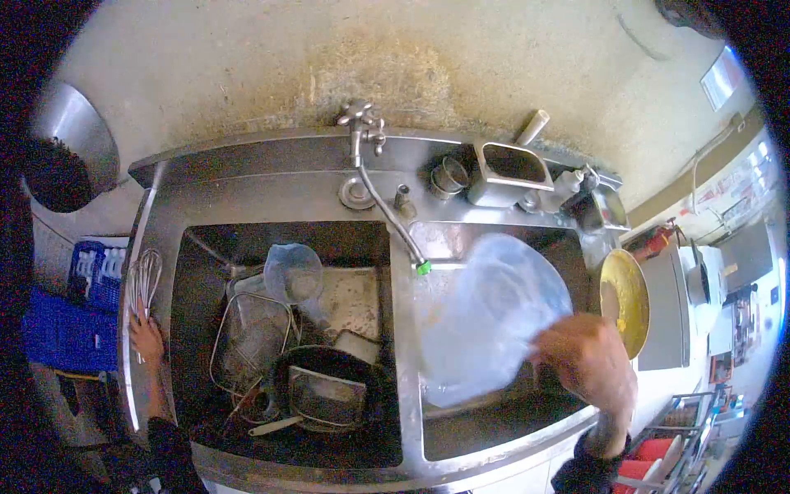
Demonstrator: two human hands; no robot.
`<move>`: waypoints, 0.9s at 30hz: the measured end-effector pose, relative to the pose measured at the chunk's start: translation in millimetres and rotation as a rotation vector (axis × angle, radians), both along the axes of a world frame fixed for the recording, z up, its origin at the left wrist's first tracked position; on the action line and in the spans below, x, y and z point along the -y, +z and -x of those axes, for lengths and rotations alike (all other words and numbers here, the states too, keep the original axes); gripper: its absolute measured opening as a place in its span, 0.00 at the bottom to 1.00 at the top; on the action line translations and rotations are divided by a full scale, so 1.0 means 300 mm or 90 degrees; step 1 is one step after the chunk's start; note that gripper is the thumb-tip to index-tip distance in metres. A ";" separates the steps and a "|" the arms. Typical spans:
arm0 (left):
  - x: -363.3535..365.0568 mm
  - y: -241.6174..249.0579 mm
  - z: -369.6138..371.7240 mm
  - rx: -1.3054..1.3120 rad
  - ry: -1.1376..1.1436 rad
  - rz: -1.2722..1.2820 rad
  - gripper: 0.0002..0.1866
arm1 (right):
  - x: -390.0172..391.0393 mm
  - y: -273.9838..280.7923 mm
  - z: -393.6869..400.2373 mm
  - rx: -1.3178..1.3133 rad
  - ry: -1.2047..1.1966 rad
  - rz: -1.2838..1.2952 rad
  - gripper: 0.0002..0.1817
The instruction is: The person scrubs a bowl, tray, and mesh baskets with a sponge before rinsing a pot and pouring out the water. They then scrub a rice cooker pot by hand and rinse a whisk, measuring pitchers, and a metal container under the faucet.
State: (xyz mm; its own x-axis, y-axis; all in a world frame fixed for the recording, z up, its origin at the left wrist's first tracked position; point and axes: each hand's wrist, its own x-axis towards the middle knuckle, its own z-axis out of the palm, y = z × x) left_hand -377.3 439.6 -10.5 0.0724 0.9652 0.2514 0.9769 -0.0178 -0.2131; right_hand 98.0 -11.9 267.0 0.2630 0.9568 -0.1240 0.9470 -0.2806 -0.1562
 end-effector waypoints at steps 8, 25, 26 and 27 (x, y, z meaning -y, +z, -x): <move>-0.097 -0.127 0.133 -0.053 0.062 -0.087 0.34 | 0.262 -0.851 -0.091 0.036 -0.018 0.113 0.13; 0.218 0.121 -0.255 0.129 -0.245 -0.302 0.30 | 0.002 -1.258 -0.143 -1.075 -0.661 -0.178 0.16; 0.328 0.162 -0.347 0.255 -0.339 -0.199 0.25 | -0.038 -1.287 -0.165 -1.141 -0.689 -0.161 0.15; 0.513 0.243 -0.495 0.452 -0.365 -0.072 0.19 | -0.069 -1.313 -0.180 -1.208 -0.719 -0.140 0.15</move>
